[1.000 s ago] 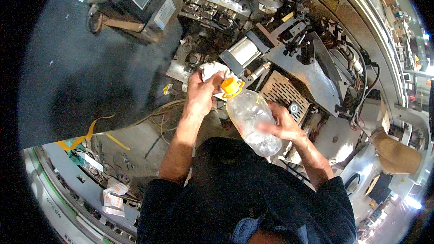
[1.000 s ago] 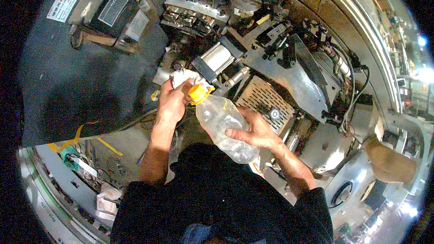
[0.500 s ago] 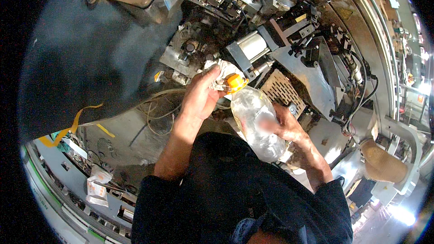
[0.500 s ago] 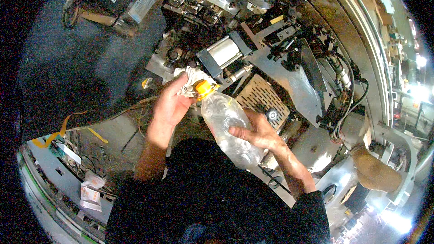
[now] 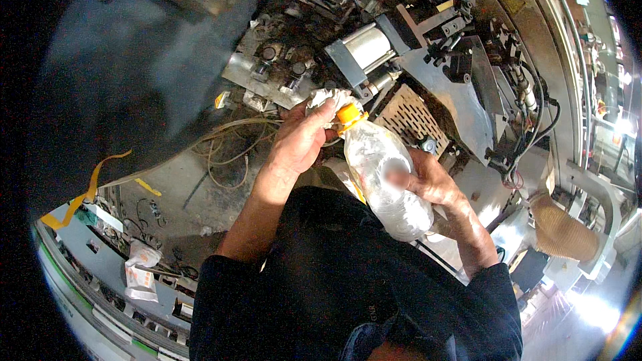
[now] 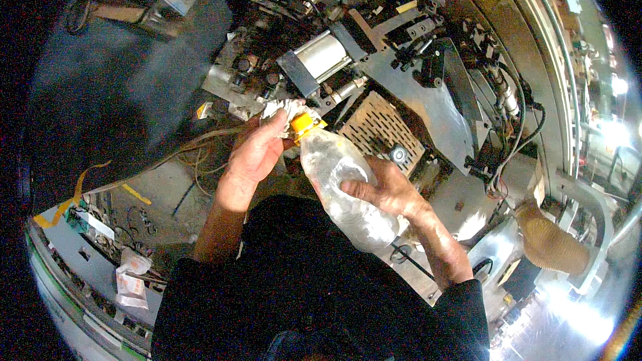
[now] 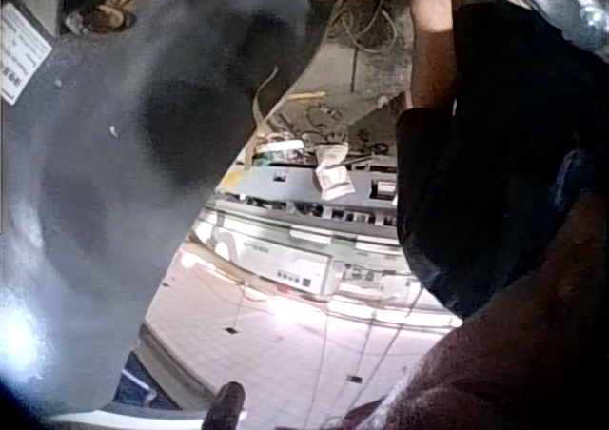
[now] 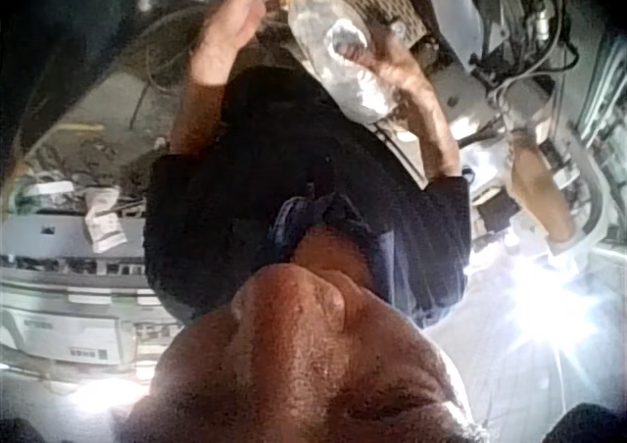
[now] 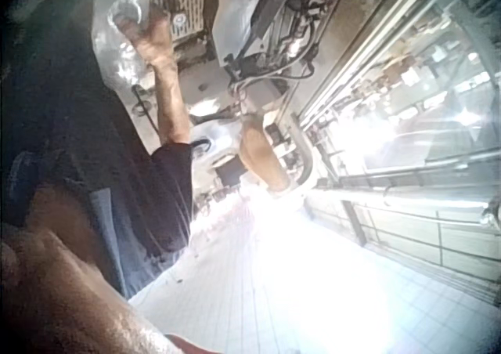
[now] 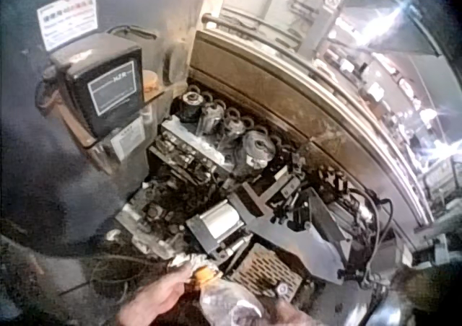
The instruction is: The person performs maintenance on machinery, using a wrench and a screwdriver to adjust metal components before applying liquid from a plastic bottle onto a cloth and wiping one of the machine's rollers.
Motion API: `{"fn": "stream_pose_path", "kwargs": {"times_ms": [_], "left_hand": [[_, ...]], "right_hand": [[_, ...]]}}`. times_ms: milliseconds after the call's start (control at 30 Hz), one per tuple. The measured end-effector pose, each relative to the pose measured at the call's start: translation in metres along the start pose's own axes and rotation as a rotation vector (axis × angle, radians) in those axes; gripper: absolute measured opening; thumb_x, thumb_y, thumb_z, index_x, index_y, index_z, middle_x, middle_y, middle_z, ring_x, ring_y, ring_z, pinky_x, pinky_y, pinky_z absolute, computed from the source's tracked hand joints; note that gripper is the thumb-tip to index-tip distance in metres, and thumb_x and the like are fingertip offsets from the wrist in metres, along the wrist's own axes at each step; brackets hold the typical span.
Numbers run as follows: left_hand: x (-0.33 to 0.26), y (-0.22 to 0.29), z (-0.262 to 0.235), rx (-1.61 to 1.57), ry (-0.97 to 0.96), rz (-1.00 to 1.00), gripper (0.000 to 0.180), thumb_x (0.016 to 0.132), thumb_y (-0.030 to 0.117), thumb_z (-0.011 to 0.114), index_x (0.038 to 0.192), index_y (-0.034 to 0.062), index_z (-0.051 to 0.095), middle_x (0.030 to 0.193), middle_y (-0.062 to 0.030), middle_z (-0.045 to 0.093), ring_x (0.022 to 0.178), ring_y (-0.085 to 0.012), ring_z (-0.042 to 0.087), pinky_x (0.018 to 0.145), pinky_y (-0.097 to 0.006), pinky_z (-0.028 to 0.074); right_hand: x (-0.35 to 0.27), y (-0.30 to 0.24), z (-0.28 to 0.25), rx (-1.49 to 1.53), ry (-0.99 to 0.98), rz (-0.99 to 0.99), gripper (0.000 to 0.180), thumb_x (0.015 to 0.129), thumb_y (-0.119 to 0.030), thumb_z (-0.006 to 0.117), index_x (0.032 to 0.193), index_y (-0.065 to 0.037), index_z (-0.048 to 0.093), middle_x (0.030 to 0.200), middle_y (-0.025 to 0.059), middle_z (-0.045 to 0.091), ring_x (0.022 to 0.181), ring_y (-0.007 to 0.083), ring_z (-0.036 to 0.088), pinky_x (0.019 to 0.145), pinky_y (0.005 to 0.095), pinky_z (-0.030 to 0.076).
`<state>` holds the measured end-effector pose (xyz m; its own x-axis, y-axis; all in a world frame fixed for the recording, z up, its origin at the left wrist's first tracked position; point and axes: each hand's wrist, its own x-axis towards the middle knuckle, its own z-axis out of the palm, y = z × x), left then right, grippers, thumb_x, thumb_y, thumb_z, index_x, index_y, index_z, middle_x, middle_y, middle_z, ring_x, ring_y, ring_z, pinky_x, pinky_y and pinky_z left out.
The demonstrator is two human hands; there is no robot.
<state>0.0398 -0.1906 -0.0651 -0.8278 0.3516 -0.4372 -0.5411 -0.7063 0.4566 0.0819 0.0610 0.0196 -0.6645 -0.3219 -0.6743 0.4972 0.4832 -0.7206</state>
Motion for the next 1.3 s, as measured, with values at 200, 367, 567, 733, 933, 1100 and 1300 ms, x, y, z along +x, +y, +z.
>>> {"fn": "stream_pose_path", "kwargs": {"times_ms": [200,367,567,733,933,1100,1300], "left_hand": [[0.006,-0.019,-0.004,-0.012,-0.027,-0.002,0.034,0.098,0.025,0.060,0.126,0.0057,0.060,0.122,-0.0066,0.065,0.114,-0.0175,0.059,0.096,-0.037,0.049],[0.009,-0.031,-0.002,-0.001,-0.081,0.001,0.034,0.099,0.026,0.059,0.127,0.0069,0.060,0.123,-0.0059,0.064,0.114,-0.0175,0.058,0.097,-0.038,0.048],[0.010,-0.042,0.016,0.059,-0.091,0.009,0.036,0.099,0.027,0.057,0.128,0.0053,0.059,0.125,-0.0067,0.063,0.117,-0.0189,0.057,0.101,-0.039,0.044],[0.015,-0.054,0.032,0.120,-0.150,-0.079,0.039,0.100,0.026,0.054,0.132,0.0028,0.056,0.128,-0.0093,0.061,0.122,-0.0228,0.055,0.106,-0.043,0.040],[0.027,-0.065,0.049,-0.091,-0.276,-0.354,0.044,0.101,0.030,0.051,0.137,0.0035,0.051,0.131,-0.0108,0.062,0.121,-0.0262,0.058,0.103,-0.046,0.045],[0.024,-0.052,0.075,0.038,-0.304,-0.348,0.041,0.104,0.029,0.045,0.135,0.0030,0.052,0.130,-0.0138,0.062,0.121,-0.0276,0.059,0.102,-0.046,0.049],[0.006,0.034,0.081,0.013,-0.294,-0.179,0.037,0.100,0.023,0.052,0.130,0.0013,0.055,0.127,-0.0156,0.063,0.118,-0.0297,0.061,0.098,-0.051,0.048]], "right_hand": [[-0.006,0.004,-0.010,-0.147,0.002,-0.035,0.065,0.083,-0.045,0.076,0.121,0.006,0.060,0.108,0.0191,0.069,0.104,0.0280,0.064,0.094,0.0385,0.048],[-0.017,-0.003,-0.011,-0.209,0.055,0.046,0.068,0.081,-0.046,0.077,0.122,0.005,0.060,0.114,0.0227,0.067,0.110,0.0319,0.063,0.098,0.0405,0.047],[-0.035,0.005,-0.013,-0.279,0.136,0.028,0.068,0.080,-0.047,0.076,0.121,0.005,0.061,0.116,0.0241,0.066,0.113,0.0346,0.062,0.099,0.0419,0.047],[-0.056,0.033,-0.018,-0.275,0.211,-0.015,0.072,0.076,-0.046,0.078,0.125,0.003,0.060,0.117,0.0257,0.065,0.114,0.0373,0.061,0.099,0.0420,0.047],[-0.092,0.120,-0.011,0.041,0.423,-0.157,0.081,0.072,-0.037,0.084,0.132,0.007,0.052,0.120,0.0249,0.064,0.114,0.0303,0.062,0.099,0.0372,0.047],[-0.129,0.192,0.012,0.366,0.734,-0.162,0.086,0.069,-0.020,0.088,0.139,0.002,0.045,0.133,0.0161,0.055,0.124,0.0233,0.052,0.107,0.0387,0.041],[-0.123,0.281,0.008,0.702,1.231,-0.230,0.069,0.077,-0.005,0.078,0.136,-0.001,0.043,0.127,0.0165,0.058,0.117,0.0247,0.056,0.102,0.0384,0.047]]}}
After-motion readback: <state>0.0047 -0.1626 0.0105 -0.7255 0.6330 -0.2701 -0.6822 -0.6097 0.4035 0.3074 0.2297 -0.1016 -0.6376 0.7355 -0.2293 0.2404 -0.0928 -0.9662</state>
